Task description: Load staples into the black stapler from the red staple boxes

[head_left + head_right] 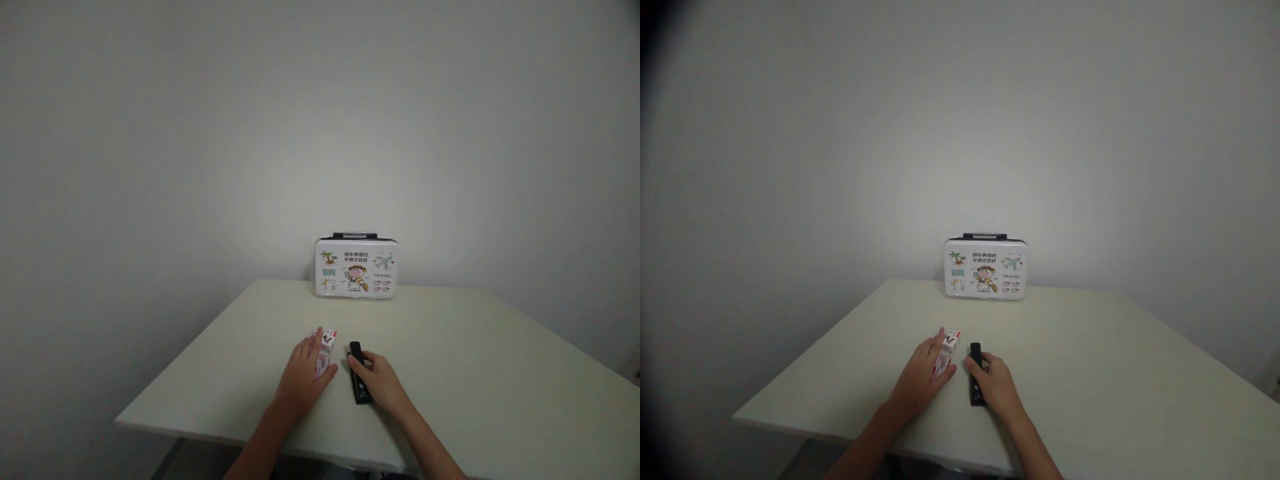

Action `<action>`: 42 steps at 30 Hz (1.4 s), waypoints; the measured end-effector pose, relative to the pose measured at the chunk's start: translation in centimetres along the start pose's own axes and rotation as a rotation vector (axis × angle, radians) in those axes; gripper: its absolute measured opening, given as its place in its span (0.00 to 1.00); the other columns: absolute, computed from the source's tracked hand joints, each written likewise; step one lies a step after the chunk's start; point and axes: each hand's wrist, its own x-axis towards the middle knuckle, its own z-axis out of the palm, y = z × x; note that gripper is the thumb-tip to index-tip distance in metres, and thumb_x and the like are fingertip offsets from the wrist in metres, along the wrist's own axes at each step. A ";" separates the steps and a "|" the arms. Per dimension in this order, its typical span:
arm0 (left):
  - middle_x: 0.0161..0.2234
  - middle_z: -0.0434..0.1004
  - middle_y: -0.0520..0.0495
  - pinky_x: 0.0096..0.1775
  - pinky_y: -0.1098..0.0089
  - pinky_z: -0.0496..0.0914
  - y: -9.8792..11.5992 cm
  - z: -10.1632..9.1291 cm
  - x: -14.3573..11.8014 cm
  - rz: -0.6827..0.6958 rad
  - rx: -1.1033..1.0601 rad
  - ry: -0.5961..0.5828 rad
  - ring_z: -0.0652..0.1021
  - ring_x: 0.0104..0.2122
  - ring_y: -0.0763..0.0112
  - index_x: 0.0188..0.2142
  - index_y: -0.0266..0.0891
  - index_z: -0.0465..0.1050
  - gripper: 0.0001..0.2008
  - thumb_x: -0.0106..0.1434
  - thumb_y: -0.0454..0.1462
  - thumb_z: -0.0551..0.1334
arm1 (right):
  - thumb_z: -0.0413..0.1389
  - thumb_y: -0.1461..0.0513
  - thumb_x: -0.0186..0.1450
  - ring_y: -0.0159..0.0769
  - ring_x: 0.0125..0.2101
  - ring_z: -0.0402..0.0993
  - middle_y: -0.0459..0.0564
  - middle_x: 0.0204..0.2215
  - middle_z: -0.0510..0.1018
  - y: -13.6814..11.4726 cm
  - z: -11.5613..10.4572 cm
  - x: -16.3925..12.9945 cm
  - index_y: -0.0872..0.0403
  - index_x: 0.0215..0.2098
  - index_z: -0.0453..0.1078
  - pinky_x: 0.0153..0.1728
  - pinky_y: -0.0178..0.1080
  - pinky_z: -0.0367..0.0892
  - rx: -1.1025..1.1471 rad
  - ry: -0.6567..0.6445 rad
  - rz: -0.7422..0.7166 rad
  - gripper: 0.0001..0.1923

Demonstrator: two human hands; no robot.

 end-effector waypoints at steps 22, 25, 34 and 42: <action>0.61 0.67 0.42 0.58 0.52 0.66 -6.2 -4.5 -7.3 -0.049 0.255 0.068 0.68 0.60 0.58 0.67 0.46 0.58 0.23 0.74 0.38 0.47 | 0.52 0.51 0.70 0.41 0.39 0.77 0.54 0.41 0.80 -3.5 14.6 0.9 0.55 0.51 0.70 0.41 0.39 0.68 0.132 -0.061 -0.178 0.19; 0.61 0.68 0.40 0.57 0.48 0.65 -8.4 -5.0 -7.6 -0.083 0.270 0.068 0.69 0.59 0.54 0.65 0.45 0.59 0.22 0.74 0.40 0.47 | 0.53 0.50 0.69 0.42 0.36 0.77 0.53 0.36 0.80 -4.6 15.8 1.1 0.57 0.53 0.67 0.37 0.39 0.69 0.146 -0.053 -0.104 0.22; 0.62 0.65 0.40 0.63 0.46 0.57 -0.2 -6.2 -5.8 -0.114 0.120 0.347 0.63 0.63 0.54 0.63 0.42 0.60 0.22 0.72 0.41 0.50 | 0.43 0.50 0.72 0.41 0.31 0.74 0.50 0.30 0.77 1.3 3.4 -0.2 0.58 0.60 0.64 0.36 0.41 0.69 0.036 0.321 -0.168 0.26; 0.68 0.57 0.43 0.65 0.47 0.57 7.7 0.7 -1.1 -0.014 0.088 -0.120 0.59 0.67 0.55 0.68 0.45 0.55 0.27 0.72 0.45 0.50 | 0.42 0.47 0.72 0.48 0.70 0.42 0.51 0.68 0.57 6.5 -6.8 -2.5 0.50 0.71 0.53 0.68 0.52 0.41 -0.795 0.182 -0.197 0.33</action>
